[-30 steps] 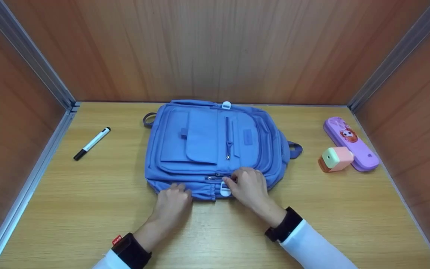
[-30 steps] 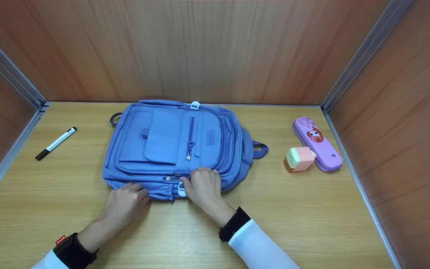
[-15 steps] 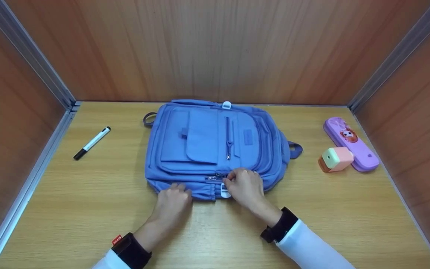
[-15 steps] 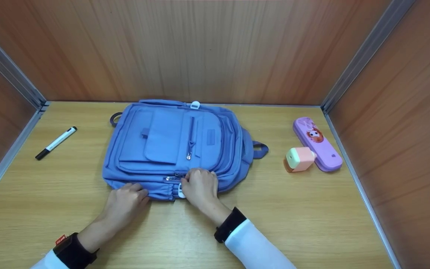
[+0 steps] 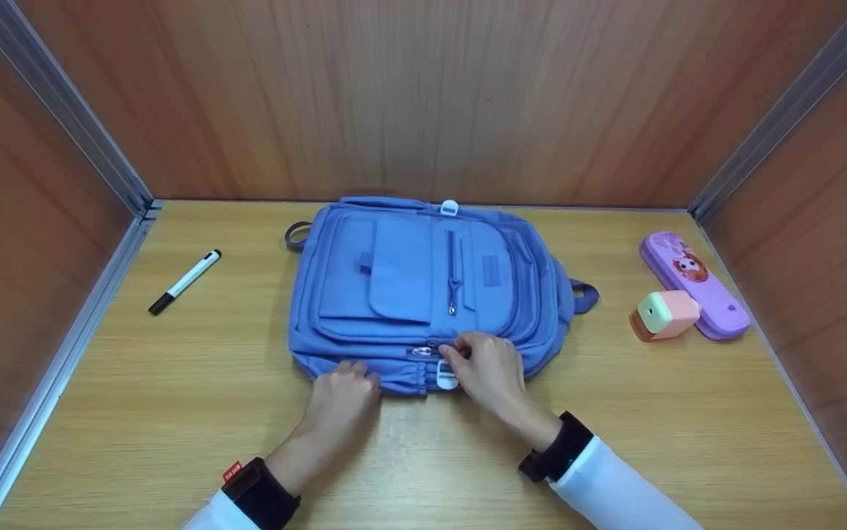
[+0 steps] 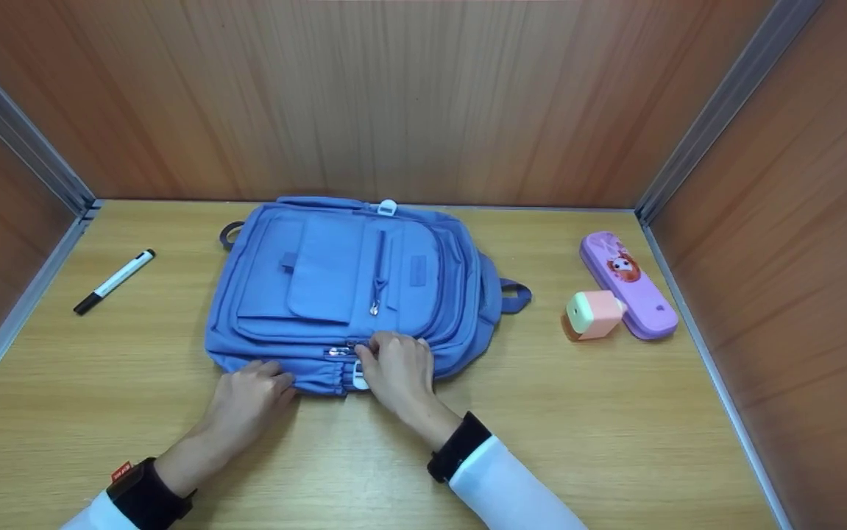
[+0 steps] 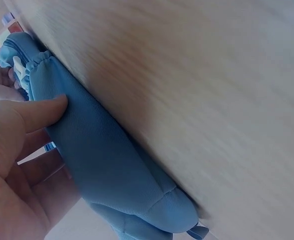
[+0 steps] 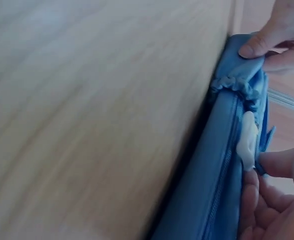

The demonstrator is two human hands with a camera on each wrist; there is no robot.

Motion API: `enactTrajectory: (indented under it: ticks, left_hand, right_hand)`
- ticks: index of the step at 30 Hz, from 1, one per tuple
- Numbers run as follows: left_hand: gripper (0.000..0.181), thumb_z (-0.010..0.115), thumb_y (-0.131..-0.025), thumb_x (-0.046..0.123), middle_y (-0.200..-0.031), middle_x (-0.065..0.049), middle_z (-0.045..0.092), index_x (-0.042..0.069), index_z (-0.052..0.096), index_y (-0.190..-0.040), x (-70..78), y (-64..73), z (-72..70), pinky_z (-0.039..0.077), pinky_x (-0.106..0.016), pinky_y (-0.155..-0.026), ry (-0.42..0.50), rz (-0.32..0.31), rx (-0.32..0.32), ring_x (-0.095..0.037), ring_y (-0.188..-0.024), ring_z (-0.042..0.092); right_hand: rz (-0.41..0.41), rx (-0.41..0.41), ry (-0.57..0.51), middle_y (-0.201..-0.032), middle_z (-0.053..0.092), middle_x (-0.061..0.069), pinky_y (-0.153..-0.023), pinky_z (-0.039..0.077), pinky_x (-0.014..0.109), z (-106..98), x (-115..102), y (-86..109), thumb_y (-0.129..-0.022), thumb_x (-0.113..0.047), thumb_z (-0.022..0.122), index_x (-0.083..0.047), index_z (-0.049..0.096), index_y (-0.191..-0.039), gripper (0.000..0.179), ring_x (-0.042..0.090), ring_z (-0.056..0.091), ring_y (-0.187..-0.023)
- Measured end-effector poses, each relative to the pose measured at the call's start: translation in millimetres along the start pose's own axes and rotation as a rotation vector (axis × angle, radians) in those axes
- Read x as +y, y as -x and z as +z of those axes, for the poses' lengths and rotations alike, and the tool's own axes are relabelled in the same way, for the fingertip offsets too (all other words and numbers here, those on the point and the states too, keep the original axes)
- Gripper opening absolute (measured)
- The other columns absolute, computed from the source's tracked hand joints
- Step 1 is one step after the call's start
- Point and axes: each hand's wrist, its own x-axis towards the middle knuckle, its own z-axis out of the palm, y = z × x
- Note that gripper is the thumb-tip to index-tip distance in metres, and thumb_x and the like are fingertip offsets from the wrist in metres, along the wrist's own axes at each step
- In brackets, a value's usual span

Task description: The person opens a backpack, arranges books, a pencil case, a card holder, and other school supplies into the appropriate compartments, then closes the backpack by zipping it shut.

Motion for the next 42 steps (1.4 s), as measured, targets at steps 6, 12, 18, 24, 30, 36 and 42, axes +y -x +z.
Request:
enactTrajectory:
  ticks: [6,12,18,24,30,36,42]
  left_hand:
    - [0.024,0.07,-0.066,-0.016,-0.07,-0.005,0.063,0.008,0.072,-0.071,-3.4,-0.6,-2.1,0.053,-0.033,-0.042,0.0,0.003,-0.031,-0.021,-0.06,0.057]
    - [0.028,0.069,-0.066,-0.019,-0.073,-0.006,0.064,0.008,0.073,-0.074,-7.6,0.7,-4.4,0.054,-0.032,-0.043,-0.012,0.014,-0.06,-0.021,-0.062,0.057]
    - [0.027,0.069,-0.067,-0.019,-0.071,-0.007,0.063,0.007,0.073,-0.073,-18.2,2.1,-5.5,0.055,-0.033,-0.045,0.017,0.017,-0.045,-0.022,-0.061,0.057]
    - [0.027,0.069,-0.067,-0.019,-0.071,-0.008,0.063,0.006,0.073,-0.074,-31.7,3.3,-5.5,0.057,-0.035,-0.049,0.037,0.016,-0.057,-0.023,-0.062,0.059]
    - [0.024,0.068,-0.07,-0.02,-0.069,-0.009,0.062,0.004,0.071,-0.073,-48.1,3.4,-6.7,0.055,-0.039,-0.05,0.093,-0.005,-0.063,-0.026,-0.062,0.058]
    - [0.021,0.068,-0.071,-0.019,-0.073,-0.011,0.064,0.002,0.072,-0.074,-68.3,1.0,-5.3,0.057,-0.04,-0.054,0.116,-0.033,-0.078,-0.028,-0.064,0.061]
    - [0.023,0.066,-0.07,-0.021,-0.084,-0.017,0.068,-0.002,0.074,-0.081,-82.7,-4.9,-2.3,0.061,-0.045,-0.064,0.125,-0.079,-0.113,-0.034,-0.076,0.065]
  right_hand:
    - [-0.009,0.004,-0.151,-0.08,0.075,-0.002,-0.062,0.054,0.029,-9,3,8.8,-0.09,-0.017,0.082,-0.011,0.079,-0.089,0.006,0.009,0.063,-0.065]
    - [-0.02,0.016,-0.133,-0.075,0.07,-0.004,-0.059,0.048,0.027,-14,11,15.9,-0.088,-0.013,0.083,-0.011,0.077,-0.084,0.008,0.008,0.057,-0.064]
    - [-0.007,0.021,-0.136,-0.071,0.065,-0.007,-0.061,0.047,0.028,-27,19,19.9,-0.086,-0.011,0.084,-0.013,0.076,-0.081,0.01,0.009,0.055,-0.065]
    - [-0.054,0.056,-0.066,-0.068,0.061,-0.008,-0.07,0.045,0.035,-39,26,24.3,-0.085,-0.011,0.084,-0.014,0.075,-0.078,0.012,0.011,0.054,-0.066]
    - [-0.077,0.097,-0.027,-0.066,0.059,-0.009,-0.067,0.04,0.034,-49,32,27.5,-0.083,-0.012,0.084,-0.013,0.074,-0.077,0.012,0.012,0.053,-0.066]
    - [-0.101,0.122,-0.025,-0.067,0.06,-0.009,-0.066,0.04,0.035,-58,37,28.6,-0.082,-0.011,0.086,-0.013,0.075,-0.078,0.012,0.011,0.053,-0.067]
    - [-0.119,0.124,-0.057,-0.069,0.063,-0.01,-0.067,0.042,0.035,-60,38,30.3,-0.083,-0.011,0.086,-0.014,0.075,-0.078,0.013,0.011,0.055,-0.068]
